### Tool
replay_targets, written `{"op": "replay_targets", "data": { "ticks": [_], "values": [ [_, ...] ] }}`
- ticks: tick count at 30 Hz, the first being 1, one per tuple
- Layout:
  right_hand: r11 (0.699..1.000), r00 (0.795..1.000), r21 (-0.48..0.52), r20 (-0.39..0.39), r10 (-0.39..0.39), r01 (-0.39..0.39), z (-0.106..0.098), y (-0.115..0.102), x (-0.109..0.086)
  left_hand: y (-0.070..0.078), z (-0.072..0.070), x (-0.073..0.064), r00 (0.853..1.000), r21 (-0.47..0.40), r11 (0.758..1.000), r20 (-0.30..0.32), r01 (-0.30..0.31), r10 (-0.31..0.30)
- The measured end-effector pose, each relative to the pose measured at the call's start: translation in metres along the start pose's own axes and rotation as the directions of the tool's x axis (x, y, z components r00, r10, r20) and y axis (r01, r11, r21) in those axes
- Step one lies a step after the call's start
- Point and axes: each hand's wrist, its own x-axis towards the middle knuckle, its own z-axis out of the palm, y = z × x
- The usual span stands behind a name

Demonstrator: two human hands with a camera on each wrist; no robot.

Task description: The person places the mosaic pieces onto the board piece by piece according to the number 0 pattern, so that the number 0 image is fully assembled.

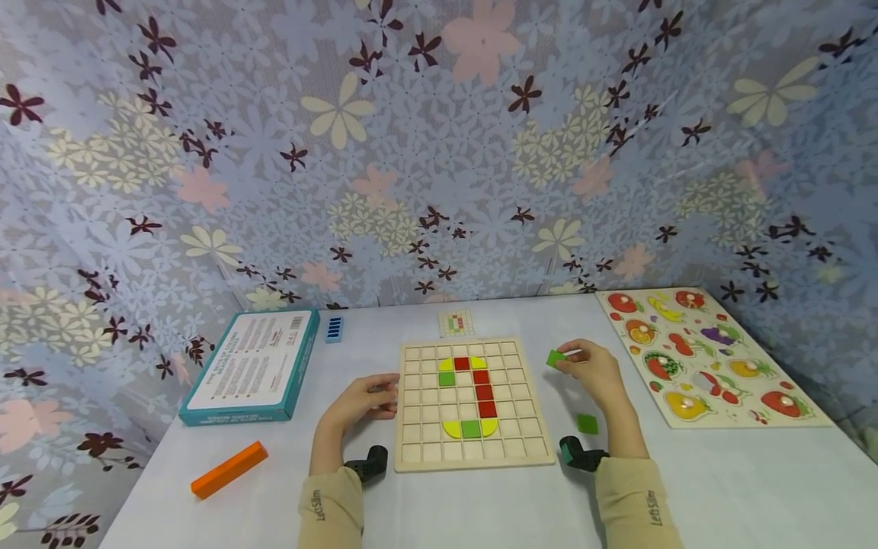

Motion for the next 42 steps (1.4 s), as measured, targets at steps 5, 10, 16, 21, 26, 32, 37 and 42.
{"op": "replay_targets", "data": {
  "ticks": [5, 10, 16, 21, 26, 32, 37, 42],
  "values": [
    [1.0, 1.0, 0.002, 0.0, -0.014, 0.014, 0.002, -0.001, 0.001, 0.0, -0.001, -0.001, 1.0, -0.006, 1.0, 0.001, 0.006, -0.006],
    [0.999, 0.999, 0.005, -0.012, -0.034, 0.034, 0.006, -0.003, 0.002, 0.001, -0.001, -0.002, 1.0, -0.007, 1.0, 0.007, 0.006, -0.006],
    [0.995, 0.997, 0.054, -0.007, -0.082, 0.082, 0.017, -0.013, 0.001, 0.004, 0.0, -0.001, 1.0, -0.006, 1.0, -0.001, 0.004, -0.004],
    [0.989, 0.991, 0.064, 0.023, -0.134, 0.132, 0.033, -0.02, 0.0, 0.007, 0.001, -0.004, 1.0, 0.003, 1.0, 0.008, -0.005, 0.005],
    [0.991, 0.991, 0.043, 0.041, -0.129, 0.128, 0.041, -0.024, -0.001, 0.002, -0.001, -0.001, 1.0, 0.005, 1.0, 0.006, 0.0, 0.0],
    [0.992, 0.991, 0.04, 0.042, -0.125, 0.123, 0.043, -0.026, -0.003, 0.001, -0.001, -0.001, 1.0, -0.001, 1.0, 0.004, 0.008, -0.008],
    [0.988, 0.988, 0.05, 0.047, -0.148, 0.146, 0.045, -0.029, -0.004, 0.0, -0.001, 0.0, 1.0, 0.0, 1.0, 0.004, 0.0, 0.0],
    [0.984, 0.984, 0.059, 0.058, -0.17, 0.167, 0.048, -0.034, -0.005, -0.001, -0.002, 0.001, 1.0, -0.006, 1.0, 0.009, -0.004, 0.004]
  ]
}}
